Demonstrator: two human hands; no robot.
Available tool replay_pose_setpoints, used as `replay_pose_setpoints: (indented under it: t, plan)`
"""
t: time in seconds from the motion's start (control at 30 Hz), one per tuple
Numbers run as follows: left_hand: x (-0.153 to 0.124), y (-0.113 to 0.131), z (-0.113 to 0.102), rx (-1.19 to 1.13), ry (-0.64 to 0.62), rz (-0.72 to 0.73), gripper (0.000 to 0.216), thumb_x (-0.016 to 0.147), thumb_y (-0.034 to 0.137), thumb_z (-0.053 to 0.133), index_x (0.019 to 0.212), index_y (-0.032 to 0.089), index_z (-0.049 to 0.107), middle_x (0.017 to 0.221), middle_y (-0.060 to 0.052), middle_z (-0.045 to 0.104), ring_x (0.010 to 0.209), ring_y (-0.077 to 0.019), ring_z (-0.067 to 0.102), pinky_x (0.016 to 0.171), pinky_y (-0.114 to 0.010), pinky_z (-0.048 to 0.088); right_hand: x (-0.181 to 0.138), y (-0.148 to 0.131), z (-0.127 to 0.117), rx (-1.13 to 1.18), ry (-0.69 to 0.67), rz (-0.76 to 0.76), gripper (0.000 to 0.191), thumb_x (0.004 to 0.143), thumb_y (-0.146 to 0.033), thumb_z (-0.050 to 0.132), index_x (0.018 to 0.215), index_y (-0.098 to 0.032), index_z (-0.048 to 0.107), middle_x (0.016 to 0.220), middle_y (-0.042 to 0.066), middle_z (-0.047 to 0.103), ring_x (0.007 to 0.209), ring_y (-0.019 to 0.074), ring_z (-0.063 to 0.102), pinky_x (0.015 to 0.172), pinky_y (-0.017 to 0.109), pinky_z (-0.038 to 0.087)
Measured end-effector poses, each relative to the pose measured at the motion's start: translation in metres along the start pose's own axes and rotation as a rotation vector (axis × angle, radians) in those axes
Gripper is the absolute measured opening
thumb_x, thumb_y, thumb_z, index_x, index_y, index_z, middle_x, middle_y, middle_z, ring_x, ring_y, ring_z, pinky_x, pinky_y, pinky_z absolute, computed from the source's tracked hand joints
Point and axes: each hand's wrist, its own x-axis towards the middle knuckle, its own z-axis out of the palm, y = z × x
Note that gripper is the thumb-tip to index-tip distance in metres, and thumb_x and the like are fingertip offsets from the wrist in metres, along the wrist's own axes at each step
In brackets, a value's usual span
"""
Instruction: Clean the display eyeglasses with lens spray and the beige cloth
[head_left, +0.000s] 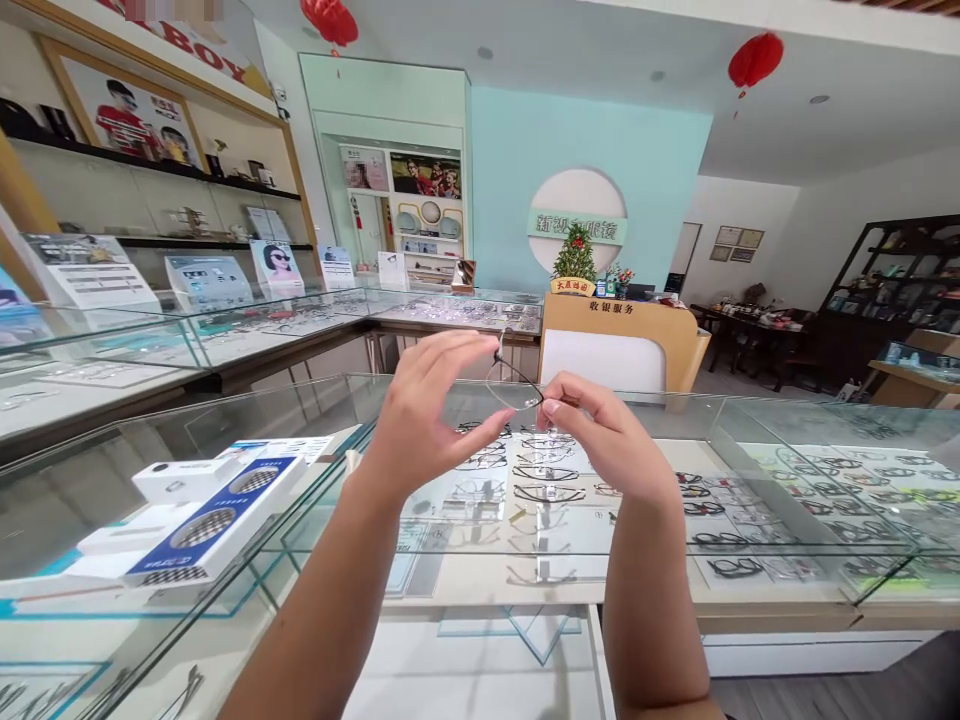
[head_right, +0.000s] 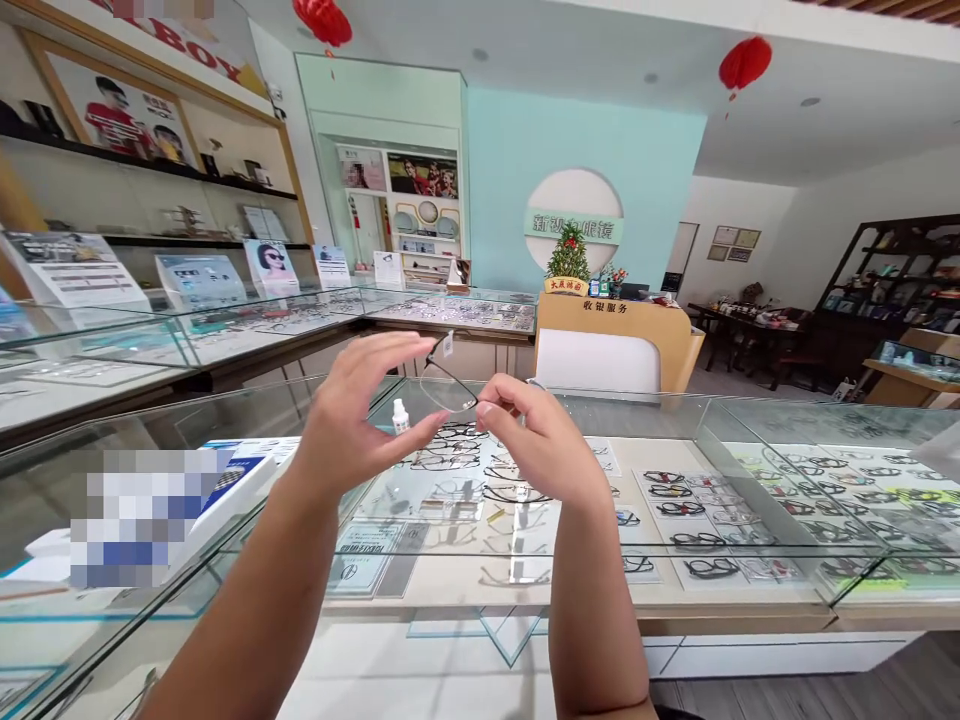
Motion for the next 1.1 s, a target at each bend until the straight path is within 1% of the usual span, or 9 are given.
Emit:
replay_pose_setpoints:
  t: [0.1, 0.27, 0.4, 0.53, 0.67, 0.73, 0.83, 0.97, 1.1]
  plan:
    - [-0.005, -0.002, 0.002, 0.016, 0.012, 0.033, 0.060, 0.096, 0.043, 0.087, 0.150, 0.030, 0.064, 0.138, -0.010, 0.078, 0.129, -0.0337, 0.075, 0.113, -0.053, 0.058, -0.005, -0.003, -0.002, -0.049, -0.007, 0.020, 0.025, 0.109, -0.037, 0.057, 0.089, -0.025, 0.062, 0.090, 0.000, 0.063, 0.088, 0.0187, 0.055, 0.080, 0.034, 0.041]
    - [-0.011, -0.006, 0.003, 0.036, 0.039, 0.076, 0.057, 0.098, 0.053, 0.085, 0.149, 0.034, 0.067, 0.136, -0.007, 0.081, 0.124, -0.0311, 0.078, 0.108, -0.050, 0.061, -0.005, -0.005, 0.001, -0.081, -0.016, 0.042, 0.024, 0.108, -0.032, 0.056, 0.085, -0.024, 0.060, 0.087, -0.001, 0.060, 0.085, 0.0174, 0.052, 0.079, 0.034, 0.040]
    - [-0.012, -0.006, 0.002, 0.065, 0.065, 0.100, 0.051, 0.098, 0.054, 0.085, 0.144, 0.036, 0.070, 0.130, -0.004, 0.084, 0.113, -0.0279, 0.082, 0.099, -0.047, 0.063, -0.006, -0.005, 0.003, -0.085, 0.005, 0.039, 0.023, 0.108, -0.030, 0.058, 0.086, -0.024, 0.062, 0.086, -0.001, 0.062, 0.084, 0.0173, 0.053, 0.079, 0.034, 0.041]
    - [-0.012, -0.002, -0.001, 0.081, 0.109, 0.122, 0.050, 0.096, 0.050, 0.087, 0.141, 0.035, 0.071, 0.126, -0.003, 0.085, 0.109, -0.0260, 0.083, 0.091, -0.045, 0.065, -0.008, -0.007, 0.006, -0.133, 0.089, -0.065, 0.022, 0.107, -0.028, 0.060, 0.086, -0.024, 0.064, 0.090, 0.000, 0.065, 0.089, 0.0178, 0.057, 0.085, 0.036, 0.044]
    - [-0.014, 0.003, -0.003, 0.098, 0.098, 0.061, 0.046, 0.098, 0.053, 0.085, 0.138, 0.037, 0.071, 0.126, -0.001, 0.085, 0.114, -0.0255, 0.082, 0.093, -0.047, 0.066, -0.008, -0.008, 0.010, -0.119, 0.230, -0.201, 0.022, 0.108, -0.034, 0.063, 0.089, -0.025, 0.066, 0.094, 0.001, 0.068, 0.092, 0.0190, 0.061, 0.089, 0.038, 0.049]
    - [-0.015, 0.004, -0.005, 0.114, 0.105, 0.000, 0.043, 0.100, 0.059, 0.081, 0.136, 0.039, 0.072, 0.126, 0.001, 0.084, 0.115, -0.0257, 0.081, 0.095, -0.050, 0.067, -0.007, -0.007, 0.011, -0.095, 0.368, -0.274, 0.016, 0.107, -0.036, 0.063, 0.095, -0.026, 0.068, 0.100, 0.003, 0.071, 0.099, 0.0213, 0.064, 0.095, 0.041, 0.051]
    - [-0.017, 0.004, -0.008, 0.134, 0.129, -0.158, 0.043, 0.103, 0.070, 0.072, 0.130, 0.037, 0.075, 0.122, 0.004, 0.084, 0.115, -0.0257, 0.081, 0.099, -0.055, 0.067, -0.007, -0.002, 0.008, -0.093, 0.526, -0.318, 0.015, 0.105, -0.039, 0.064, 0.114, -0.030, 0.071, 0.123, 0.007, 0.073, 0.121, 0.0268, 0.066, 0.109, 0.049, 0.053]
    - [-0.018, 0.004, -0.013, 0.145, 0.188, -0.300, 0.046, 0.104, 0.073, 0.068, 0.123, 0.032, 0.076, 0.113, 0.003, 0.083, 0.109, -0.0251, 0.079, 0.092, -0.056, 0.066, -0.007, 0.003, 0.006, -0.206, 0.490, -0.307, 0.044, 0.103, -0.043, 0.067, 0.147, -0.038, 0.063, 0.152, 0.007, 0.066, 0.145, 0.0320, 0.060, 0.124, 0.057, 0.050]
    - [-0.017, 0.006, -0.016, 0.125, 0.195, -0.358, 0.049, 0.104, 0.075, 0.065, 0.119, 0.030, 0.076, 0.111, 0.001, 0.083, 0.106, -0.0244, 0.079, 0.088, -0.056, 0.066, -0.006, 0.007, 0.009, -0.311, 0.443, -0.319, 0.054, 0.103, -0.043, 0.071, 0.155, -0.040, 0.060, 0.154, 0.008, 0.066, 0.146, 0.0323, 0.061, 0.127, 0.059, 0.050]
